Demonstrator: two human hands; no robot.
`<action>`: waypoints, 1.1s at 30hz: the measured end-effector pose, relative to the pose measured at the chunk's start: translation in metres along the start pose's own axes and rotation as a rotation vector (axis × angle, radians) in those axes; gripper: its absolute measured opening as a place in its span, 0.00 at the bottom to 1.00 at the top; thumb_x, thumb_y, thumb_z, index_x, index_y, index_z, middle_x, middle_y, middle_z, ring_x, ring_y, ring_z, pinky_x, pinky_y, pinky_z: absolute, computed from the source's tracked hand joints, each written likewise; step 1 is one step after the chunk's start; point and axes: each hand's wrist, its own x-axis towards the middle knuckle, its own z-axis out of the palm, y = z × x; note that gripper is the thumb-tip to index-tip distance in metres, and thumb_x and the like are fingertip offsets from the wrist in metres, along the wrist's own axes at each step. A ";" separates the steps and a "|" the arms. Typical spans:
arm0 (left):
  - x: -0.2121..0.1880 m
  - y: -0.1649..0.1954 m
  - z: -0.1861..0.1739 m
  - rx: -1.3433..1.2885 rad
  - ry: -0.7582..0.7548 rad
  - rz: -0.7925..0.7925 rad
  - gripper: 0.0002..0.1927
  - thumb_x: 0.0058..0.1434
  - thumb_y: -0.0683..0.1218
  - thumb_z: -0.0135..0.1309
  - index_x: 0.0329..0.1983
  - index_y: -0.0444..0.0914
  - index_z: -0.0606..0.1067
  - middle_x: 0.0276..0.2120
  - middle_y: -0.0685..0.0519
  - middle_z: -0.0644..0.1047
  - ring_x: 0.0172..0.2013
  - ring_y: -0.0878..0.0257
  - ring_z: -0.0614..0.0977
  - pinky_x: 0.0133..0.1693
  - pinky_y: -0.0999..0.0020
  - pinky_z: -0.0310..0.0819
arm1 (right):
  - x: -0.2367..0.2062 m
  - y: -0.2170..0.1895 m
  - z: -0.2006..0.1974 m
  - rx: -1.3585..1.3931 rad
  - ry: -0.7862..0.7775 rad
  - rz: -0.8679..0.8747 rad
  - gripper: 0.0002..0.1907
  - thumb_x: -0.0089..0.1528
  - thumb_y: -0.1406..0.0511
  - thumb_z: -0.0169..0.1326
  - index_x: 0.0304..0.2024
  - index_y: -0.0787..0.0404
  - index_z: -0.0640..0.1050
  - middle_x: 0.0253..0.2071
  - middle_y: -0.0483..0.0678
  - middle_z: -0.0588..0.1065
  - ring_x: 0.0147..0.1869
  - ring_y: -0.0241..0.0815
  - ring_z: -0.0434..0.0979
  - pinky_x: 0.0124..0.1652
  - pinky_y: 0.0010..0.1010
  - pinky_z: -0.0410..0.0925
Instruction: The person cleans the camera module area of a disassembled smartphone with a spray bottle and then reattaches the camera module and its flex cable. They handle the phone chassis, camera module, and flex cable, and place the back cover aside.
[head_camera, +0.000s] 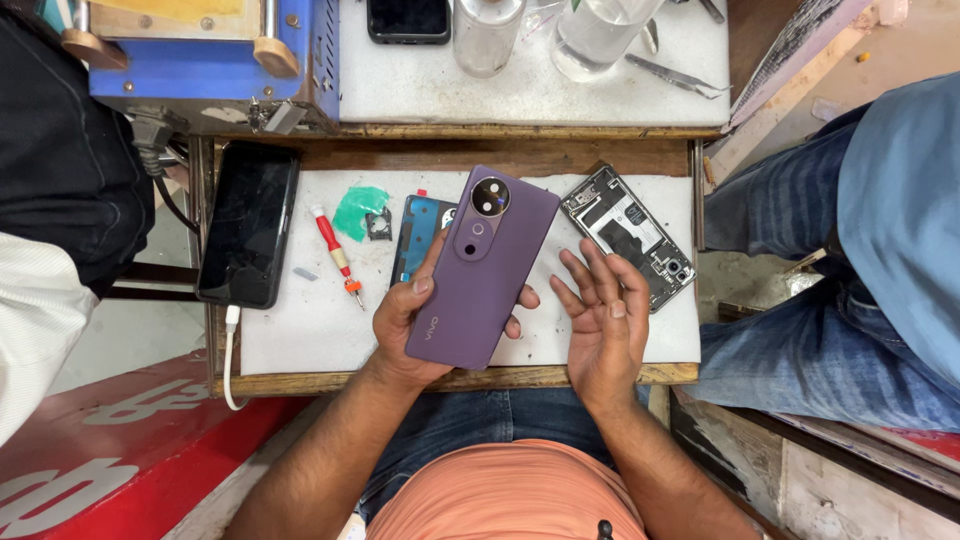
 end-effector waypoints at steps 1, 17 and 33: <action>-0.001 -0.001 0.000 -0.003 0.000 0.000 0.46 0.66 0.56 0.54 0.81 0.37 0.48 0.67 0.34 0.65 0.58 0.37 0.77 0.49 0.49 0.82 | 0.000 0.001 0.000 0.000 -0.002 0.006 0.25 0.75 0.56 0.43 0.70 0.58 0.57 0.75 0.66 0.58 0.78 0.61 0.62 0.71 0.52 0.66; -0.001 -0.014 0.010 1.159 0.197 0.262 0.42 0.62 0.45 0.62 0.75 0.38 0.54 0.65 0.35 0.70 0.62 0.45 0.77 0.60 0.54 0.76 | 0.006 0.004 0.002 -0.003 -0.068 0.057 0.19 0.76 0.61 0.45 0.65 0.65 0.65 0.67 0.64 0.70 0.70 0.57 0.73 0.65 0.48 0.72; -0.008 -0.002 0.007 2.093 0.441 0.360 0.31 0.66 0.48 0.63 0.68 0.36 0.67 0.66 0.36 0.69 0.64 0.41 0.73 0.64 0.47 0.72 | 0.029 0.002 -0.005 0.130 0.033 0.284 0.27 0.72 0.72 0.43 0.74 0.69 0.58 0.52 0.54 0.79 0.52 0.39 0.81 0.50 0.32 0.76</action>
